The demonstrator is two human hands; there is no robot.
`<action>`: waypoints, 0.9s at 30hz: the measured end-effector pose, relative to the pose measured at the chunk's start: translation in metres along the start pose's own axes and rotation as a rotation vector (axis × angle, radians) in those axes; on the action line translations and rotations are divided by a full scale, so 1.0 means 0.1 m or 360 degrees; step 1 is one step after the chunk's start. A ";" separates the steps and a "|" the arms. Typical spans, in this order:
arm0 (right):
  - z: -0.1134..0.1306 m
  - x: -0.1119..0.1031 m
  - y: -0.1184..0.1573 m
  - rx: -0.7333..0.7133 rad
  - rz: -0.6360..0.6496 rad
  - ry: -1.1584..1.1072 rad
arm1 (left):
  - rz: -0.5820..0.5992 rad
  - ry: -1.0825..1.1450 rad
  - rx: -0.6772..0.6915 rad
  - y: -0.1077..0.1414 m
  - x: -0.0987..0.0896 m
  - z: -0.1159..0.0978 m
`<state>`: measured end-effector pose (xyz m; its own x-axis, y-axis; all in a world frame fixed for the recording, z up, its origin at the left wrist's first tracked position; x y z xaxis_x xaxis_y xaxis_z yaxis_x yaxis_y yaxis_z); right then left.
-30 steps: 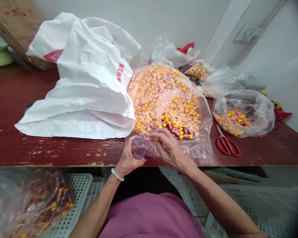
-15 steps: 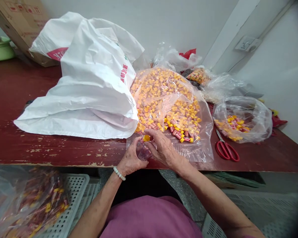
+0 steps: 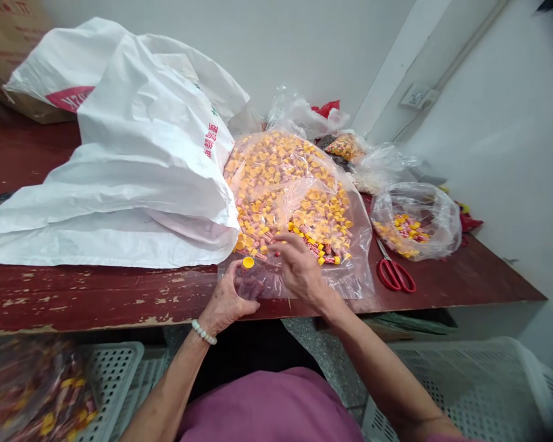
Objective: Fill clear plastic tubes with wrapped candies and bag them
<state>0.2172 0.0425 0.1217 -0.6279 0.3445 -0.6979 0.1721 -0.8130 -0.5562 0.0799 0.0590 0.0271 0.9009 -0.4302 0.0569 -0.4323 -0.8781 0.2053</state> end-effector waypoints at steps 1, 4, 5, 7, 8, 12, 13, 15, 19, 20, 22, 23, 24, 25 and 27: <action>-0.17 -0.13 0.05 0.0136 -0.0123 0.0059 | -0.0013 0.0027 -0.0040 0.00 0.00 0.02; -0.74 -0.35 0.33 0.0492 -0.0202 0.0458 | -0.0021 0.0098 -0.0053 -0.01 0.01 0.04; -0.90 -0.35 0.43 0.0550 -0.0137 0.0585 | -0.0012 0.0109 -0.0028 -0.01 0.02 0.04; -1.13 -0.30 0.60 0.0604 -0.0016 0.0746 | 0.0000 0.0137 0.0021 -0.01 0.03 0.04; -1.17 -0.27 0.66 0.0614 0.0013 0.0768 | -0.0004 0.0153 0.0038 -0.01 0.03 0.04; -0.92 -0.30 0.63 0.0617 -0.0107 0.0424 | -0.0027 0.0151 0.0011 -0.01 0.02 0.05; -0.77 -0.30 0.57 0.0590 -0.0114 0.0244 | -0.0020 0.0133 -0.0006 -0.01 0.02 0.05; -0.41 -0.27 0.43 0.0461 -0.0064 -0.0107 | -0.0007 0.0090 -0.0029 0.00 0.02 0.04; 0.12 -0.14 0.23 0.0103 -0.0005 -0.0349 | 0.0011 -0.0004 0.0014 0.00 0.02 0.00; 0.16 -0.10 0.20 0.0041 -0.0002 -0.0343 | 0.0018 -0.0008 0.0035 0.00 0.03 -0.01; 0.19 -0.01 0.17 -0.0048 0.0026 -0.0318 | 0.0033 0.0023 0.0063 0.01 0.04 -0.02; 0.18 0.03 0.17 -0.0077 0.0043 -0.0307 | 0.0039 0.0044 0.0075 0.01 0.05 -0.03; 0.18 0.05 0.16 -0.0103 0.0056 -0.0300 | 0.0042 0.0061 0.0087 0.01 0.05 -0.04; 0.18 0.05 0.15 -0.0122 0.0061 -0.0296 | 0.0044 0.0067 0.0099 0.02 0.05 -0.05; 0.19 0.02 0.13 -0.0142 0.0033 -0.0288 | 0.0046 0.0050 0.0143 0.02 0.05 -0.07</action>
<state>0.2034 0.0233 0.1213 -0.7484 0.2318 -0.6214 0.2479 -0.7712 -0.5863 0.0842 0.0565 0.0345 0.8881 -0.4503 0.0925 -0.4588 -0.8811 0.1149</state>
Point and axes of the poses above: each hand's wrist, its own y-axis away from the middle knuckle, its own x-axis out of the palm, z = x × y, the point moved 8 cm from there along -y, towards the middle knuckle, and after that the axes turned 4 degrees about -y, right-handed, at the moved point
